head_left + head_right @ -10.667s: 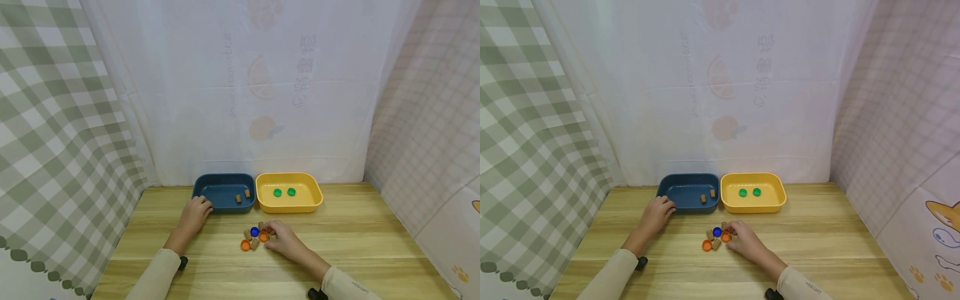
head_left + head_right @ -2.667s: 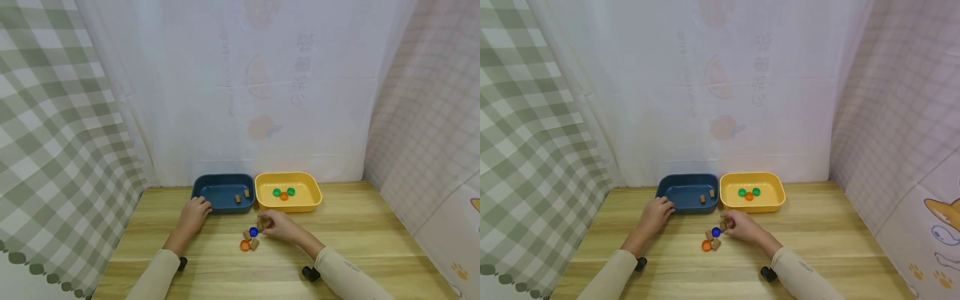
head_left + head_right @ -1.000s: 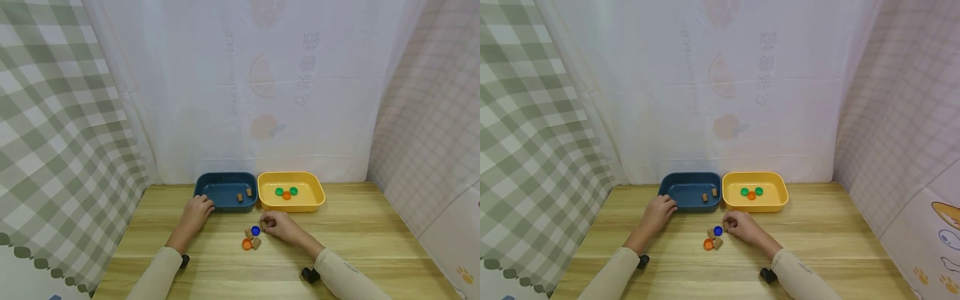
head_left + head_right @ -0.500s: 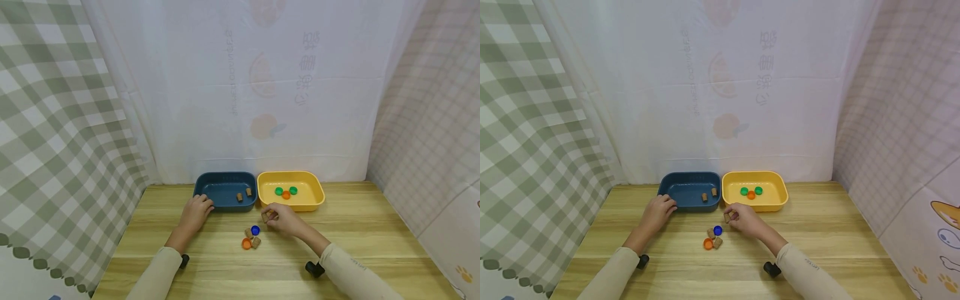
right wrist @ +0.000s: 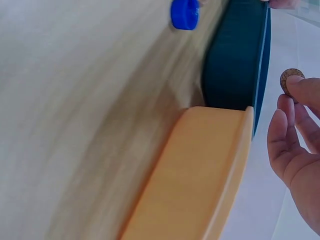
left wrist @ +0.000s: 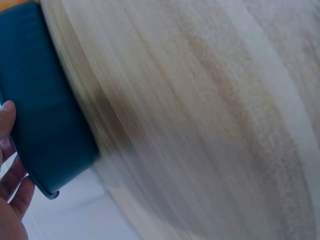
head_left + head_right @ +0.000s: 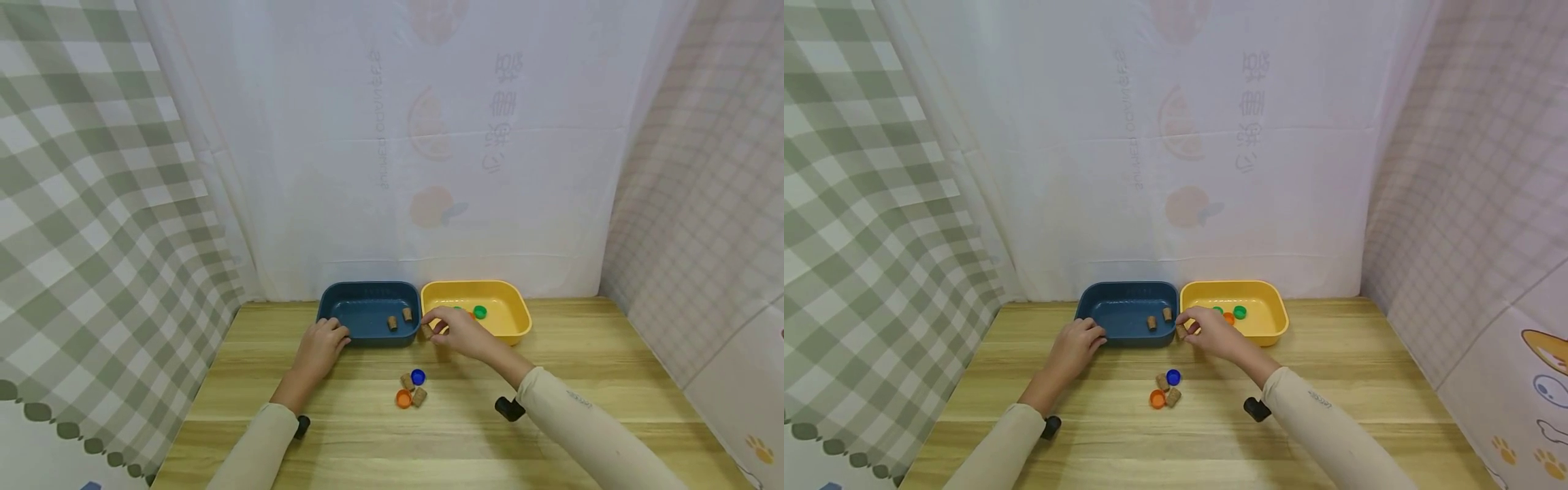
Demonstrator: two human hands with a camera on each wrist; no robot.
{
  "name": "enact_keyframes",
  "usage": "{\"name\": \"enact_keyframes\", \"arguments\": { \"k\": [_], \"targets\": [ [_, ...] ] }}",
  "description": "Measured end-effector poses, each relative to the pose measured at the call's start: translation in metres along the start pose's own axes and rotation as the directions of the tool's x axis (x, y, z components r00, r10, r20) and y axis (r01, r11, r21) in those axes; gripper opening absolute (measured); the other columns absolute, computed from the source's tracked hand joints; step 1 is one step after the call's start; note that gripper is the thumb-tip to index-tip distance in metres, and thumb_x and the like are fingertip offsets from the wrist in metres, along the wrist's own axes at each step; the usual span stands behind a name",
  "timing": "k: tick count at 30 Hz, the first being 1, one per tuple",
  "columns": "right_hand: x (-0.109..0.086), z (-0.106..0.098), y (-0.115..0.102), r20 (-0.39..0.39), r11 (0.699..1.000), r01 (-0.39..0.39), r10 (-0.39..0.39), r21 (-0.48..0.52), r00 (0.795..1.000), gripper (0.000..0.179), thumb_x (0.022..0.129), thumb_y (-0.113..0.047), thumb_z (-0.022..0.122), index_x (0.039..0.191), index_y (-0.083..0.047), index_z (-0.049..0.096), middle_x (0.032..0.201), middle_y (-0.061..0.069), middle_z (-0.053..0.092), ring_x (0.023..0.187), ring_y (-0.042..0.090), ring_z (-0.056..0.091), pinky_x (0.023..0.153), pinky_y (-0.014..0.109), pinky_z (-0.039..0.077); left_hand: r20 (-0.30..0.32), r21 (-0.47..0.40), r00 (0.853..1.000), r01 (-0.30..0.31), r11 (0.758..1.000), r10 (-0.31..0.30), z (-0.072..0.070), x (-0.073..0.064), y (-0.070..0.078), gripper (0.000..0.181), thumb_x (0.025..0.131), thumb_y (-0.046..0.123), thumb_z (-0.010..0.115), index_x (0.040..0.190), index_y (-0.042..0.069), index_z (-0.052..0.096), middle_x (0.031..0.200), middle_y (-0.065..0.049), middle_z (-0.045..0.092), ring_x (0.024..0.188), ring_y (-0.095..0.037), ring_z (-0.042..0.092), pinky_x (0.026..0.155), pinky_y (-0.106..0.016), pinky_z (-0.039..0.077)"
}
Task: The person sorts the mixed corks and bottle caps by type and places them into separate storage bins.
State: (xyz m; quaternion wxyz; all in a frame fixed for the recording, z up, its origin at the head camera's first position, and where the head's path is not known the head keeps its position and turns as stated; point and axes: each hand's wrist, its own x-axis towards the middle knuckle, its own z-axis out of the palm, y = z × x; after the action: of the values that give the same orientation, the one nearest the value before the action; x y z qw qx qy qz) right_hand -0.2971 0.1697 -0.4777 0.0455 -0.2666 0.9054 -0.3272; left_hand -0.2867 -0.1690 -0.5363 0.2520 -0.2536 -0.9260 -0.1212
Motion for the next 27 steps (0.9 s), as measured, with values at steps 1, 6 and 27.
{"name": "enact_keyframes", "arguments": {
  "k": [1, 6, 27],
  "targets": [
    [0.003, -0.001, -0.001, 0.003, 1.000, -0.004, 0.004, -0.003, 1.000, 0.032, 0.091, -0.002, 0.077, 0.122, -0.010, 0.070, 0.118, 0.005, 0.072, 0.094, 0.016, 0.071, 0.076, 0.027, 0.059, 0.003, 0.000, 1.000, 0.001, 1.000, -0.001, 0.000, 0.000, 0.000, 0.006, 0.088, 0.015, 0.083, 0.090, 0.014, 0.077, 0.086, 0.000, 0.064, 0.076, -0.020, 0.056, 0.067, -0.034, 0.048],
    [0.016, -0.005, -0.004, 0.014, 1.000, -0.002, 0.002, 0.008, 1.000, 0.032, 0.091, 0.000, 0.076, 0.122, -0.007, 0.070, 0.122, 0.010, 0.071, 0.094, 0.018, 0.072, 0.076, 0.028, 0.060, 0.000, 0.010, 1.000, 0.003, 1.000, -0.003, 0.001, 0.001, 0.001, 0.006, 0.088, 0.017, 0.083, 0.090, 0.015, 0.077, 0.086, 0.001, 0.064, 0.075, -0.019, 0.055, 0.067, -0.034, 0.047],
    [0.065, -0.013, -0.007, 0.060, 0.999, -0.044, 0.046, -0.025, 0.997, 0.032, 0.095, -0.005, 0.073, 0.127, -0.005, 0.068, 0.127, 0.012, 0.068, 0.098, 0.023, 0.068, 0.081, 0.032, 0.059, -0.012, 0.017, 1.000, 0.005, 1.000, -0.005, -0.001, 0.001, 0.000, 0.007, 0.086, 0.017, 0.084, 0.089, 0.016, 0.078, 0.085, 0.001, 0.064, 0.074, -0.020, 0.055, 0.067, -0.034, 0.048]
  ]
}}
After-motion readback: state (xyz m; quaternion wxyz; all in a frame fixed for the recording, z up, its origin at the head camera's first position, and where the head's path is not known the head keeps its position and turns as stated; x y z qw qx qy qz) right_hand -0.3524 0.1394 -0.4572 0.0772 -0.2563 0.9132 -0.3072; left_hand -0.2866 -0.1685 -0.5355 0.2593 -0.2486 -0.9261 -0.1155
